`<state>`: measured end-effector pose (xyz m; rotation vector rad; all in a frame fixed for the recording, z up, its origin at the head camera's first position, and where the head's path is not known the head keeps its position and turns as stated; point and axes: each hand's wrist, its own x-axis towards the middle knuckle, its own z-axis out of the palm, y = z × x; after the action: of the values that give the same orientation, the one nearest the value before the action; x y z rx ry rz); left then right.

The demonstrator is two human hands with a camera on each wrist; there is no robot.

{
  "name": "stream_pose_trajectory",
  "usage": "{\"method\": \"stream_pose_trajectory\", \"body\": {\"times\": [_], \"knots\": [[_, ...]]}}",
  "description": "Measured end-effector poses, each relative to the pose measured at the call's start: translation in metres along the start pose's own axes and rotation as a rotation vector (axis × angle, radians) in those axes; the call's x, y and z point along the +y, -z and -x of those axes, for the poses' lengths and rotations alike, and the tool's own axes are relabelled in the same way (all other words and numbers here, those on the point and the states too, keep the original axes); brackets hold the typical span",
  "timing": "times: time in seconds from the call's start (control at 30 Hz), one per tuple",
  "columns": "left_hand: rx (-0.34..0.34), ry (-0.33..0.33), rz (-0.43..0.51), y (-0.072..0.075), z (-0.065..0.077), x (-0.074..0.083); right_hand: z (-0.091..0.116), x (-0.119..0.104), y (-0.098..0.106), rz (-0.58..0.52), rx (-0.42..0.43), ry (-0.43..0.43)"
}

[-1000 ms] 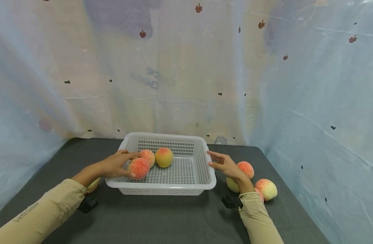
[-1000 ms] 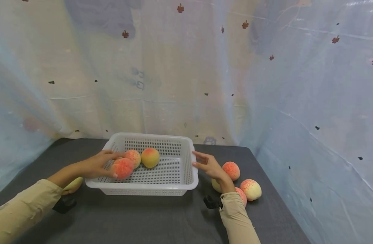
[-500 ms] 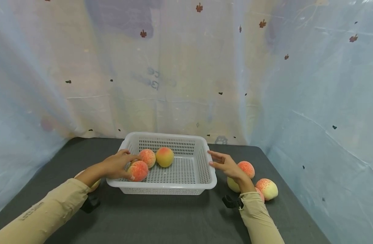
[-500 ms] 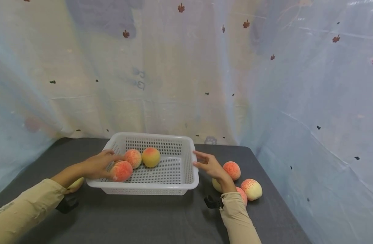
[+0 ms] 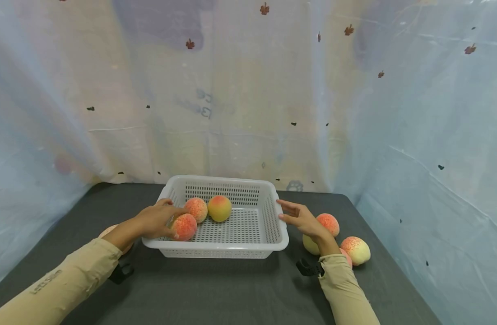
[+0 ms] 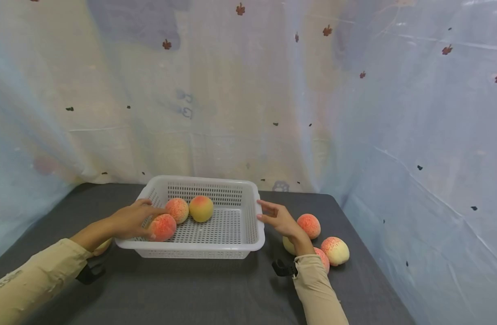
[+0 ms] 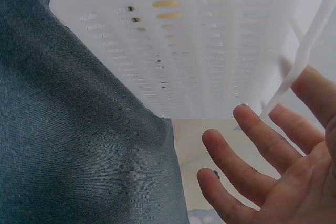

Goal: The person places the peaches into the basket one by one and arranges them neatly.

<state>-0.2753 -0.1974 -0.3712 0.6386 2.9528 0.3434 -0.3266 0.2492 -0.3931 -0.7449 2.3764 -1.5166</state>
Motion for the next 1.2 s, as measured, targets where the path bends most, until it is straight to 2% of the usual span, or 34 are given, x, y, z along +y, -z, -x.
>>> {"method": "stream_pose_trajectory", "body": {"times": [0.27, 0.43, 0.73, 0.93, 1.2], "knots": [[0.001, 0.012, 0.045, 0.000, 0.000, -0.001, 0.000, 0.000, -0.001, -0.004, 0.000, -0.003], [0.033, -0.033, 0.117, 0.003, 0.000, -0.005, 0.001, -0.002, 0.000, -0.021, -0.005, 0.003], [0.030, -0.114, 0.250, 0.015, 0.001, -0.011, 0.000, -0.002, 0.002, -0.001, 0.004, -0.001], [0.061, -0.130, 0.327, 0.018, 0.005, -0.020, 0.001, -0.001, 0.000, 0.002, -0.003, -0.001], [0.154, -0.132, 0.347, 0.029, 0.020, -0.036, 0.000, -0.001, 0.000, 0.013, -0.001, 0.005]]}}
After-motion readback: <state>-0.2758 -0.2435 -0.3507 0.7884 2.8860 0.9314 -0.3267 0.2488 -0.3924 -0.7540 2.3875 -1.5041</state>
